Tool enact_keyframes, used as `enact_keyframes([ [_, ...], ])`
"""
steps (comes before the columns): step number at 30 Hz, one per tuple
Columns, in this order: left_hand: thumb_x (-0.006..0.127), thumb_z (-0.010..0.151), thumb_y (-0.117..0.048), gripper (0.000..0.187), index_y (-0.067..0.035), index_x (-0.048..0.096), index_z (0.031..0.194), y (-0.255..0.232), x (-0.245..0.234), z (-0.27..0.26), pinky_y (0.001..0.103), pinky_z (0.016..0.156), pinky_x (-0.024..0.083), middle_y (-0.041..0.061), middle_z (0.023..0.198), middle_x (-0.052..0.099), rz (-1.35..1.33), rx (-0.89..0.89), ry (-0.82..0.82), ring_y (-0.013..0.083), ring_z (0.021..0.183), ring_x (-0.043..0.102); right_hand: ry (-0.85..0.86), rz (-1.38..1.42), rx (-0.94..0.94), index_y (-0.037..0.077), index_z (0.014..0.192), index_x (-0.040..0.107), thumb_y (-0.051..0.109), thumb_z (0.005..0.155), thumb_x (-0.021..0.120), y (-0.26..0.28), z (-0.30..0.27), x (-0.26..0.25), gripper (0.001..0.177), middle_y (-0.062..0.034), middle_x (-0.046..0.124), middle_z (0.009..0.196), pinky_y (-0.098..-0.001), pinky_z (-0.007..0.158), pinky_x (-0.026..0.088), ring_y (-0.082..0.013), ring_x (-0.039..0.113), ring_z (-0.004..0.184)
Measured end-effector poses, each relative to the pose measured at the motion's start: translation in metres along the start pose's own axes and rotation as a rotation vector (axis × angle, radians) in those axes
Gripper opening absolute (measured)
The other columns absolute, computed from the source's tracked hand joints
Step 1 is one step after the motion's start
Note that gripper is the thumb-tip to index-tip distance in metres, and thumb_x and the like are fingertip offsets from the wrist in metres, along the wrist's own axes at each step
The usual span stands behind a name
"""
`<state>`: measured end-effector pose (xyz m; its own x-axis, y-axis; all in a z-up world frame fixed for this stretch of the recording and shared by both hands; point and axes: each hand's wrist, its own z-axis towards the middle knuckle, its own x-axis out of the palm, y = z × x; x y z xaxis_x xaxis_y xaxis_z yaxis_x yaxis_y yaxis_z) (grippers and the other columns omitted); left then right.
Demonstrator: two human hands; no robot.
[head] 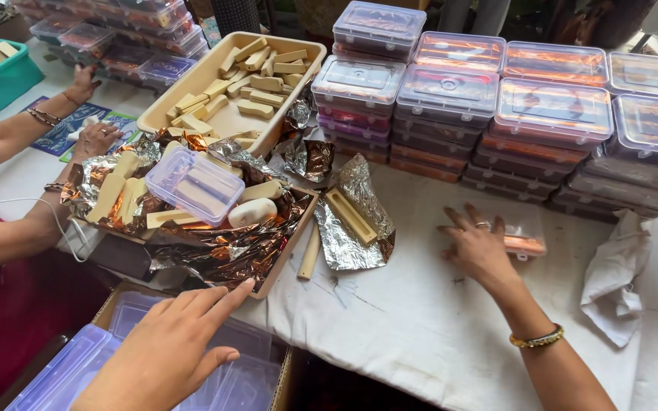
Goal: The person wipes small wooden blocks with a white cloth, then wraps them in copper-colored foil. They place the wrapped blocks into small plastic containers and stack them on the table.
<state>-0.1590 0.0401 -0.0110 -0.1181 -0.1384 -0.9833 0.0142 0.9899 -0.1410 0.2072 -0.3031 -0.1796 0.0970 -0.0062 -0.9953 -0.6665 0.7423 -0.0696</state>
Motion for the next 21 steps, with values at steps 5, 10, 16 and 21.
enact_keyframes([
  [5, 0.074, 0.086, -0.043, 0.094, -0.014, 0.027, 0.162, -0.022, 0.000, 0.015, 0.048, 0.103, 0.040, 0.011, 0.141, 0.055, -0.014, 0.004, 0.028, 0.0316, 0.129, 0.050, -0.003, -0.075, 0.208, 0.028, 0.126, 0.070, 0.045, 0.082, 0.076, -0.017, -0.010, -0.005, 0.048, 0.0028, 0.049, 0.154, -0.0690, 0.114, 0.027, -0.0237, 0.031, 0.152],
  [10, 0.072, 0.087, -0.037, 0.088, -0.019, 0.028, 0.161, -0.059, -0.005, 0.058, 0.045, 0.103, 0.039, 0.009, 0.135, 0.056, -0.064, -0.002, 0.193, 0.0311, 0.126, 0.051, -0.258, 0.024, 0.203, 0.024, 0.121, 0.074, 0.042, 0.079, 0.078, -0.016, -0.036, -0.040, 0.046, -0.0044, 0.058, 0.145, -0.0622, 0.114, 0.034, -0.0277, 0.038, 0.148],
  [16, 0.076, 0.085, -0.032, 0.080, -0.016, 0.037, 0.154, -0.063, 0.046, 0.137, 0.047, 0.097, 0.045, 0.012, 0.121, 0.062, -0.172, 0.272, 0.136, 0.0335, 0.115, 0.057, -0.512, 0.303, -0.027, 0.013, 0.116, 0.075, 0.029, 0.080, 0.081, -0.027, -0.096, -0.111, 0.040, -0.0108, 0.071, 0.131, -0.0455, 0.112, 0.049, -0.0314, 0.062, 0.131],
  [21, 0.063, 0.096, -0.019, 0.053, -0.018, 0.051, 0.147, -0.056, 0.084, 0.213, 0.046, 0.094, 0.051, 0.012, 0.114, 0.066, -0.110, 0.200, 0.066, 0.0319, 0.109, 0.063, -0.695, 0.220, 0.132, 0.006, 0.120, 0.075, 0.018, 0.087, 0.083, -0.042, -0.163, -0.180, 0.036, -0.0099, 0.074, 0.122, -0.0342, 0.100, 0.055, -0.0244, 0.069, 0.115],
])
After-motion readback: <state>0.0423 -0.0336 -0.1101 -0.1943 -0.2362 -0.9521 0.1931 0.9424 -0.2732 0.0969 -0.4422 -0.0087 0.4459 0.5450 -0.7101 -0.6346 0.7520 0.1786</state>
